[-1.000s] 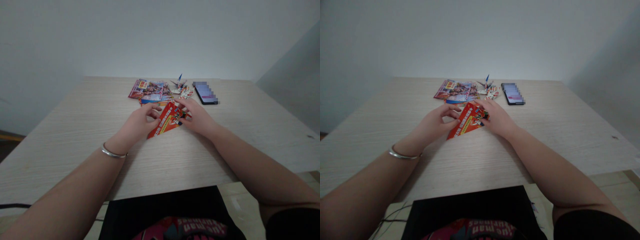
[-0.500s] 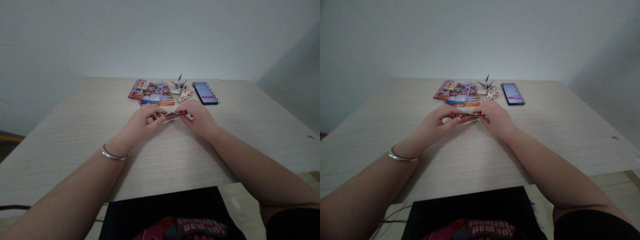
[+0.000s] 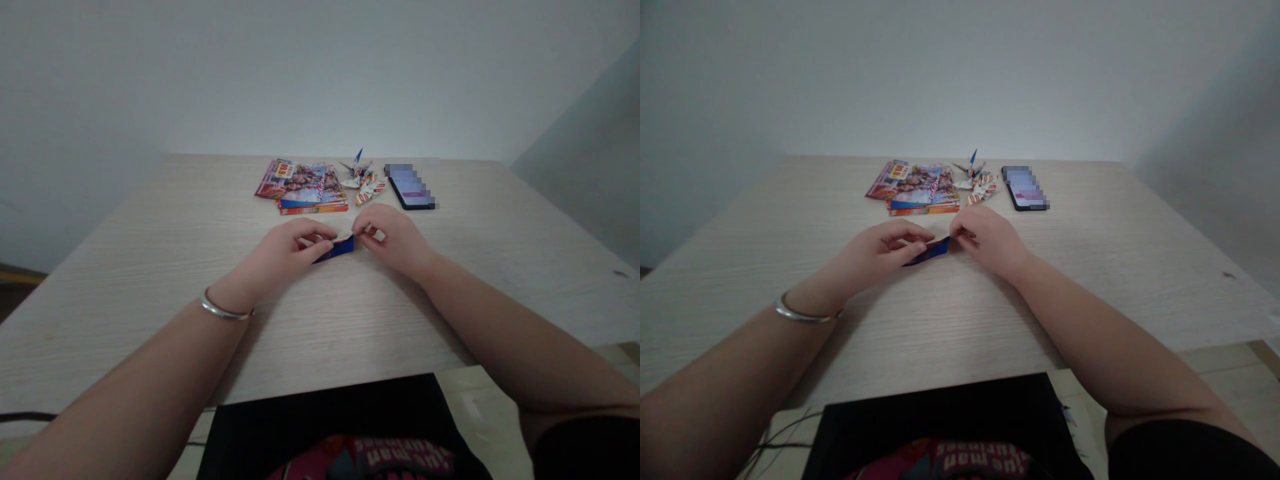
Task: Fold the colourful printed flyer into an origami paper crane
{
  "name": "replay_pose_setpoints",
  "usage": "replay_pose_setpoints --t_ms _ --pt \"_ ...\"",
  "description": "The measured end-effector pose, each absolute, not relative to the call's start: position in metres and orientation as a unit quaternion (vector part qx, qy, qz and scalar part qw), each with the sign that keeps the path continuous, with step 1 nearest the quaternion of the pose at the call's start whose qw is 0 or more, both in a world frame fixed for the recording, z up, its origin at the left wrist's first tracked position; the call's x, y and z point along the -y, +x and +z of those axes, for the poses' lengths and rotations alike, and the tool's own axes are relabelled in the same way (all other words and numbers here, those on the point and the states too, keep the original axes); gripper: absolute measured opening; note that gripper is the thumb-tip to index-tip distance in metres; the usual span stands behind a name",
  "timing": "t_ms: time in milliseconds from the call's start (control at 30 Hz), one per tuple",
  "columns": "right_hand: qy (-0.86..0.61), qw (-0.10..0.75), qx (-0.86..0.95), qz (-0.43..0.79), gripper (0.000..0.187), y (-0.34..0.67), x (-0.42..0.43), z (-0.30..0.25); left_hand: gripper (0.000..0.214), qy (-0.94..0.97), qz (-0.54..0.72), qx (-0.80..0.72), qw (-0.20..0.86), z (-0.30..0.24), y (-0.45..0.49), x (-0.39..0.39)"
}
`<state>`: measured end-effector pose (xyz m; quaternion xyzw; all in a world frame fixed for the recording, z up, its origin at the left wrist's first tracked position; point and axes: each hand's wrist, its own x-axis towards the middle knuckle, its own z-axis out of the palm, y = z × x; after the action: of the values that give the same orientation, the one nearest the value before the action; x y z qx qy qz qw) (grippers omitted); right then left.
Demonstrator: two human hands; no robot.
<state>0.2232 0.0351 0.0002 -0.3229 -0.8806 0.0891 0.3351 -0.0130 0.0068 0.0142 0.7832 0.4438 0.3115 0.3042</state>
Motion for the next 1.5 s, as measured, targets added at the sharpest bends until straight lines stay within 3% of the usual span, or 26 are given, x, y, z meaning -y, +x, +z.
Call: replay_pose_setpoints --t_ms 233,533,633,800,967,1100,1233,1500 --pt "-0.281 0.341 0.895 0.062 0.012 0.216 -0.034 -0.004 0.035 0.804 0.322 -0.479 0.146 0.012 -0.013 -0.007" --pt "-0.284 0.288 0.913 0.054 0.018 0.211 -0.026 0.003 0.043 0.761 0.344 -0.54 0.101 0.024 -0.014 -0.001" --pt "-0.257 0.293 0.919 0.057 0.018 0.219 -0.031 0.002 0.049 0.736 0.362 -0.56 0.117 0.022 -0.02 -0.006" --pt "-0.259 0.216 0.937 0.088 0.018 0.234 -0.04 -0.002 0.051 0.711 0.339 -0.602 0.13 0.018 -0.03 -0.016" --pt "-0.288 0.135 0.944 0.086 0.037 0.24 -0.042 -0.003 0.043 0.721 0.277 -0.617 0.15 0.021 -0.032 -0.017" --pt "-0.319 0.098 0.939 0.077 0.039 0.243 -0.041 0.0 0.044 0.736 0.212 -0.617 0.18 0.024 -0.031 -0.016" --pt "-0.32 0.101 0.938 0.083 0.034 0.244 -0.038 0.001 0.054 0.782 0.208 -0.561 0.176 0.022 -0.032 -0.018" --pt "-0.307 0.126 0.94 0.079 0.025 0.236 -0.033 -0.003 0.046 0.847 0.216 -0.45 0.185 0.009 -0.04 -0.026"
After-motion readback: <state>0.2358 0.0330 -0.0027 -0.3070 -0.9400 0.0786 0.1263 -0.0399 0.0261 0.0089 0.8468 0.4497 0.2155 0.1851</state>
